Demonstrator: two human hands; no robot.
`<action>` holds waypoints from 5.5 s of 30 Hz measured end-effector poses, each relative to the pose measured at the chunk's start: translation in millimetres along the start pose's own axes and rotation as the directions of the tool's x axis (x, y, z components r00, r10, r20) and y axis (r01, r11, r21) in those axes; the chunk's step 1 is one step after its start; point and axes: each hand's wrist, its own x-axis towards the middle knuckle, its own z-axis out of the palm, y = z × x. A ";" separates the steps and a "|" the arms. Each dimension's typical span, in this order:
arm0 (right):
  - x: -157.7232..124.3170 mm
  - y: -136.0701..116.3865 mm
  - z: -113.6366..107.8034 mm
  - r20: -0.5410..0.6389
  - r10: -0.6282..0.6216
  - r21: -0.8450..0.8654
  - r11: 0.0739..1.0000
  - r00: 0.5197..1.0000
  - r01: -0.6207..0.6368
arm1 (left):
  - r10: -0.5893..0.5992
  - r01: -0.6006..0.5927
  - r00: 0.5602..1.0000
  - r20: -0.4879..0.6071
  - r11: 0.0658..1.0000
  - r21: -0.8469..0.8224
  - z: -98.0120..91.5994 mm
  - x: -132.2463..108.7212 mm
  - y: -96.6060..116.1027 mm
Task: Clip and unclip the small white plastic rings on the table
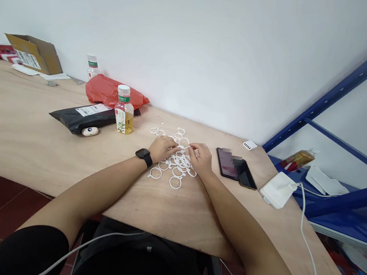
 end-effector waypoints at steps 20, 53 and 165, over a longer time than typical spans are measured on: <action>3.5 18.6 3.4 -0.080 0.298 0.238 0.932 0.951 -0.272 | -0.464 0.474 0.869 -0.172 0.880 0.018 4.7 1.7 -22.9; -0.7 -12.1 2.6 -0.020 -0.074 0.129 0.989 0.997 0.076 | 0.012 -0.019 0.966 -0.258 1.000 -0.025 5.7 -0.7 -3.6; -0.6 -3.7 1.5 -0.013 -0.266 -0.039 0.963 0.964 0.265 | 0.239 -0.231 0.936 -0.259 0.971 0.062 4.6 -3.5 13.2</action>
